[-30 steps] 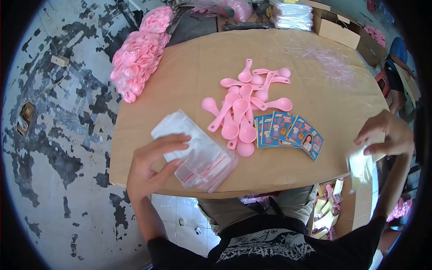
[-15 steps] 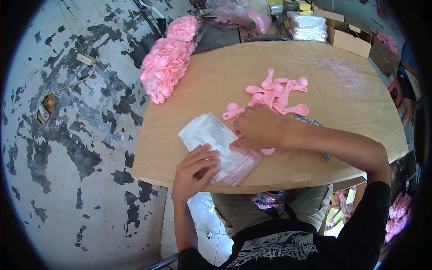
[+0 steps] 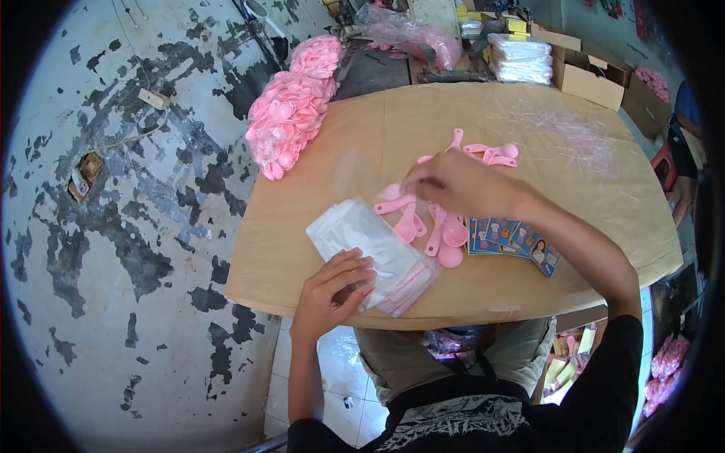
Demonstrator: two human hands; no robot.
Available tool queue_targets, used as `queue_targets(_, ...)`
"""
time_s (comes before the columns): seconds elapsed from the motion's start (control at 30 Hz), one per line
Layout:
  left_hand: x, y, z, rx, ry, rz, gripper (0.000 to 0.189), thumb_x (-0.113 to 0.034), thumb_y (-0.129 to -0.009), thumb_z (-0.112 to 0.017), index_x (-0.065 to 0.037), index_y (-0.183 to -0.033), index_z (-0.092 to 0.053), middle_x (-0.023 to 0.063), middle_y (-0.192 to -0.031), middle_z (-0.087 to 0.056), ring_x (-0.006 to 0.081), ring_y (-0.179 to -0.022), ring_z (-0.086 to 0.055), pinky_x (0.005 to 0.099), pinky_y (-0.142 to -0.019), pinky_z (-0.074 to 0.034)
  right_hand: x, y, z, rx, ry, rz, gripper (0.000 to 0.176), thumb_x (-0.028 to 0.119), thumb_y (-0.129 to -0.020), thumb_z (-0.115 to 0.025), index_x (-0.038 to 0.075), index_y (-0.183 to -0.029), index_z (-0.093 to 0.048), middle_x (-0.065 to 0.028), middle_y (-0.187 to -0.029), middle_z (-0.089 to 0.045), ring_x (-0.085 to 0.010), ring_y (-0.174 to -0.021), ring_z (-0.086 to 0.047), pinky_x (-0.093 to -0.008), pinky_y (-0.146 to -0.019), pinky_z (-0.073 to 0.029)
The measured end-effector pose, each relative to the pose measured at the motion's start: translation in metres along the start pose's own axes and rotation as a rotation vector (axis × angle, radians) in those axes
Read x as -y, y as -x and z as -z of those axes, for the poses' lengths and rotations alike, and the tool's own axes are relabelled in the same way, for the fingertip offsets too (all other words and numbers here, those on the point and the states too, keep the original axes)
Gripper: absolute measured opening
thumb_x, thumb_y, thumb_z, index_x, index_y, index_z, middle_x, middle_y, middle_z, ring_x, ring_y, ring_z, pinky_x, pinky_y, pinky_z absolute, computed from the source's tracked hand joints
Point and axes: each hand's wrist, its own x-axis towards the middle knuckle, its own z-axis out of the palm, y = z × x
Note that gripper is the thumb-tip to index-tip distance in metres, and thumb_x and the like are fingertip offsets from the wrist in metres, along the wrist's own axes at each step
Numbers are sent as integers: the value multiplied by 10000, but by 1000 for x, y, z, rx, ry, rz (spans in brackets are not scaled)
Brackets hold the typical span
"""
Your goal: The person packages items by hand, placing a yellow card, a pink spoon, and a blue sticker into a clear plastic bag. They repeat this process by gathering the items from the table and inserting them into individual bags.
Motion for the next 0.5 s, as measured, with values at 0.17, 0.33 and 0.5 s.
queue_targets(0.17, -29, -29, 16, 105, 118, 42, 362, -123, -838, -652, -21, -1184, -620, 115, -1218, -626, 302, -1213, -542, 397, -1050, -395, 30, 30, 37, -110, -346, -72, 192, 30, -907, -540, -22, -1044, -665, -48, -811, -663, -77, -682, -544, -251, -614, -456)
queue_targets(0.33, -83, -61, -41, -84, 870, 367, 488, -296, -1033, -364, 76, -1346, -410, 213, -1284, -548, 294, -1223, -530, 380, -1034, -405, 55, 47, 34, 98, -266, -59, 185, 111, -921, -582, 12, -1054, -665, -9, -751, -630, -67, -640, -508, -236, -581, -422)
queue_targets(0.5, -91, -78, -56, -246, 1104, 302, 489, -270, -1048, -282, 115, -1336, -370, 292, -1229, -549, 397, -1162, -555, 458, -1022, -434, 31, 67, 84, 131, -29, -130, 247, 231, -923, -571, 33, -1018, -685, -88, -813, -676, -180, -694, -614, -309, -643, -473)
